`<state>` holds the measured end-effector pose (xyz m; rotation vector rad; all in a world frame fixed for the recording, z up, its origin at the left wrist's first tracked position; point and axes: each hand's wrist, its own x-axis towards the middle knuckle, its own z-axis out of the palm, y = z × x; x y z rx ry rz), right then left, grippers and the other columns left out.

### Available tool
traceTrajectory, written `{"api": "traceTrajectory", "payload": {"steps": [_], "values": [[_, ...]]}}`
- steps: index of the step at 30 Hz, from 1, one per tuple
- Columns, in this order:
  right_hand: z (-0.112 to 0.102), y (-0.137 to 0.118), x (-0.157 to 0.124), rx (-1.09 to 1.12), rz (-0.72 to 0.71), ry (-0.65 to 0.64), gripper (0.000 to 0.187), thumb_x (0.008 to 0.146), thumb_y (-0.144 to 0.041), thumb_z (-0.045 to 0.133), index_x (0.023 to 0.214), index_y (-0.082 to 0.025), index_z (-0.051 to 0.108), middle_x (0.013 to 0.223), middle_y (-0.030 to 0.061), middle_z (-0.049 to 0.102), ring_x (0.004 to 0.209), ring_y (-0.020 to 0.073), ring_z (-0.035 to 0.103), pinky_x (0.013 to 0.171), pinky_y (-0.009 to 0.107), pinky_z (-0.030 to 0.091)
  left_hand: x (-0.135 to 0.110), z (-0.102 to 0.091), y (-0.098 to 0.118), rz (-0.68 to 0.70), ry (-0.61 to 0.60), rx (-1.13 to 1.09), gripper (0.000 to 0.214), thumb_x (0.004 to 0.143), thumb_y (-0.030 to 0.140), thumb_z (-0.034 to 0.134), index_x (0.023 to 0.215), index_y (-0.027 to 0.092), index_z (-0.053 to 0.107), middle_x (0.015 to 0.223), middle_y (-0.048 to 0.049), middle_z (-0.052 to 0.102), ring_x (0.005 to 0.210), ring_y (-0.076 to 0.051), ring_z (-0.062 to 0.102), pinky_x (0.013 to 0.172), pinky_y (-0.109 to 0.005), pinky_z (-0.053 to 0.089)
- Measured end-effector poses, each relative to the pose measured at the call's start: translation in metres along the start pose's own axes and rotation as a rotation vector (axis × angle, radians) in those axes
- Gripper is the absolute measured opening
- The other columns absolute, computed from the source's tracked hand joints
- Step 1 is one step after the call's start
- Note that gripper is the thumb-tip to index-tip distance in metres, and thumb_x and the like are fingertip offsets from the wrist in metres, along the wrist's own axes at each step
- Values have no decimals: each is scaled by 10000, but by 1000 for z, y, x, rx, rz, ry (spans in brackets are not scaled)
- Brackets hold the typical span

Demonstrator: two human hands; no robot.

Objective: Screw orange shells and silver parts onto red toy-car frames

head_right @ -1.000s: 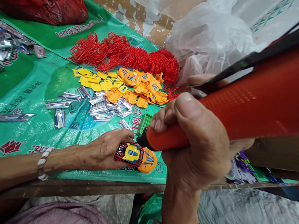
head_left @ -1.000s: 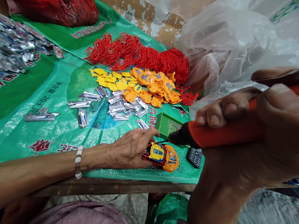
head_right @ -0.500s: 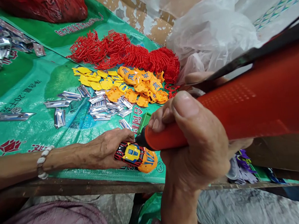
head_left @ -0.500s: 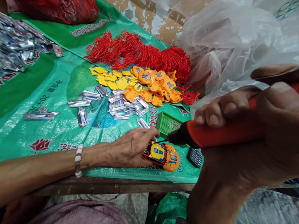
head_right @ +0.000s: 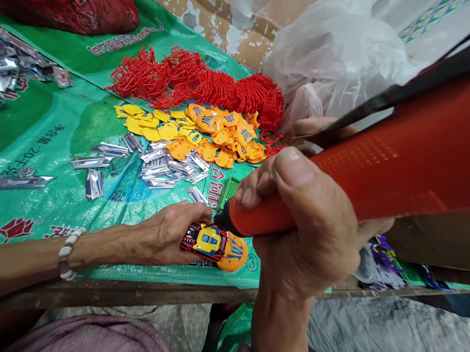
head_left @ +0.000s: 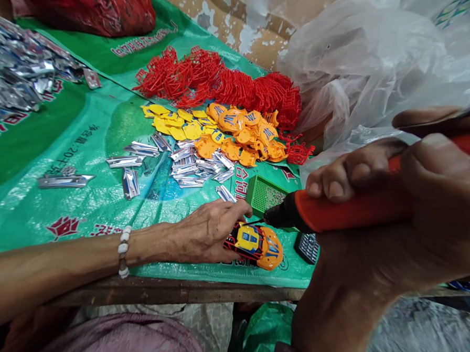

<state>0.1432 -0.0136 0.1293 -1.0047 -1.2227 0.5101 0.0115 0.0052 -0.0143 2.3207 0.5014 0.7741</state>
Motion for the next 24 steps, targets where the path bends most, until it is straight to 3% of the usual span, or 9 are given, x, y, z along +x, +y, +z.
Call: {"api": "traceTrajectory", "payload": {"steps": [7,12,15,17,24], "values": [[1,0,0,-10,70,52,282,781,-299,624,507,-265,568,470,-43,478,399,129,464,352,306,365,-1,2,-5,144,80,11,510,798,377,774,1135,163,457,947,-56,633,821,-204,614,725,-302,488],[2,0,-1,1,60,42,364,825,-449,642,517,-268,573,465,-32,480,390,146,458,320,325,359,-1,2,-4,101,125,-16,455,821,451,723,1063,166,461,861,-36,621,705,-180,604,605,-267,457],[2,0,-1,31,41,85,290,779,-309,650,504,-253,578,466,-35,488,375,141,461,310,321,339,0,2,-3,98,116,-10,428,828,464,707,1011,163,464,833,-35,615,676,-175,586,578,-265,441],[1,0,0,63,43,45,226,730,-238,628,507,-247,598,460,-39,507,369,140,472,309,317,333,0,2,-4,125,94,20,350,860,436,682,960,170,478,833,-49,630,715,-190,594,611,-282,454],[3,2,0,88,80,87,190,667,-246,672,494,-243,595,448,-37,516,353,152,457,305,341,313,1,2,-8,241,108,35,316,974,460,523,926,149,552,894,-110,688,817,-225,642,713,-332,499]]}}
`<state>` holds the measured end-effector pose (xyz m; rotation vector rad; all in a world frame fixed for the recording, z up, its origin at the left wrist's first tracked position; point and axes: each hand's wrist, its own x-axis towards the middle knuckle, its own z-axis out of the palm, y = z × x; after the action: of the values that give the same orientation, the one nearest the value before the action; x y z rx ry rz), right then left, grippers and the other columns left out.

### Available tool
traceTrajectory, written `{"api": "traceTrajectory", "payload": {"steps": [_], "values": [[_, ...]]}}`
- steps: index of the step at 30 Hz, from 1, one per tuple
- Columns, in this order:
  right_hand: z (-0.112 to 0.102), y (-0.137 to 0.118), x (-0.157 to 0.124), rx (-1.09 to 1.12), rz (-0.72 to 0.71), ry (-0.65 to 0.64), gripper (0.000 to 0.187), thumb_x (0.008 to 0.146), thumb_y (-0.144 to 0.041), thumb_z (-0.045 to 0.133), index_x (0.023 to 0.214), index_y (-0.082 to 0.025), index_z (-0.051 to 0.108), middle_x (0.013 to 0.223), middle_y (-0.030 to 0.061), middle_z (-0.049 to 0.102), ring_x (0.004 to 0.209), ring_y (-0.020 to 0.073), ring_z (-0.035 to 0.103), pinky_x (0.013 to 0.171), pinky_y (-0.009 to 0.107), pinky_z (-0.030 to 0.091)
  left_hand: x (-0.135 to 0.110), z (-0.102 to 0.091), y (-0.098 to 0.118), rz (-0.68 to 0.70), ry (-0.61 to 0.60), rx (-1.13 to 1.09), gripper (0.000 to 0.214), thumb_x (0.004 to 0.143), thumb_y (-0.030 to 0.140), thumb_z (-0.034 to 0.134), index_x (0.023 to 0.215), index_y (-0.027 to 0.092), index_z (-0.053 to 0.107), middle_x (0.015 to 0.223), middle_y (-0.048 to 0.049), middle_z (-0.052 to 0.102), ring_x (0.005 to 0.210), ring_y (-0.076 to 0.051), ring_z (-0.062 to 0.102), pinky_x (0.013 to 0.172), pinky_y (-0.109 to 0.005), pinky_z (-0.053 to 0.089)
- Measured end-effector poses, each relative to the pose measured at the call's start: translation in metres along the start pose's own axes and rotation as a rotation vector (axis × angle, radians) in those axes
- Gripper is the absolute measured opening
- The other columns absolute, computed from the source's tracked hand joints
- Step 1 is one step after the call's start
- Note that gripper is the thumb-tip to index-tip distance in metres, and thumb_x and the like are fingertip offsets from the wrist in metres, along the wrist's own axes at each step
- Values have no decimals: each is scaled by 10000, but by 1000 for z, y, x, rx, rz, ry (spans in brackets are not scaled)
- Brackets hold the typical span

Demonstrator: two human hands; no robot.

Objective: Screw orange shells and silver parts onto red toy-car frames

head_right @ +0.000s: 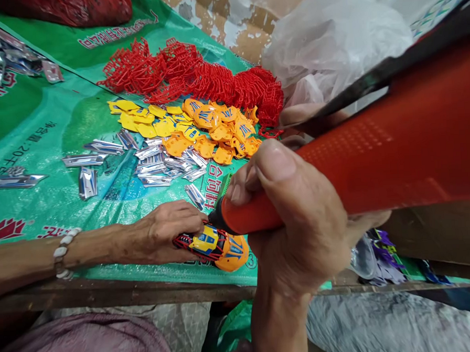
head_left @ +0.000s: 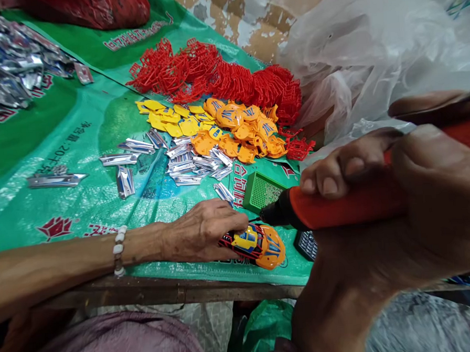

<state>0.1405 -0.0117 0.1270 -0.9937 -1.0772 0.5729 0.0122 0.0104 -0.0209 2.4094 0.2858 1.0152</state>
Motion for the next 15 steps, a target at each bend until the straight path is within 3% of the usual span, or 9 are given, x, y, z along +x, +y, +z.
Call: {"api": "traceTrajectory", "payload": {"steps": [6,10,15], "values": [[4,-2,1,-19,-60,-18,173,664,-209,664,505,-253,612,446,-48,514,343,143,435,299,335,319,4,-5,3,108,8,67,239,981,373,542,1025,169,660,967,-106,709,817,-212,656,730,-328,508],[7,-7,0,-106,41,54,332,739,-194,608,433,-261,499,421,-38,470,352,146,413,317,339,307,3,-8,2,125,-7,93,219,966,371,569,1027,202,695,993,-106,703,806,-209,648,727,-328,512],[-6,-6,1,-161,60,-119,280,781,-294,629,506,-269,584,468,-32,516,399,148,478,350,340,354,1,-8,3,101,-60,117,193,942,347,610,1065,223,692,1019,-104,694,840,-215,637,757,-335,507]]}}
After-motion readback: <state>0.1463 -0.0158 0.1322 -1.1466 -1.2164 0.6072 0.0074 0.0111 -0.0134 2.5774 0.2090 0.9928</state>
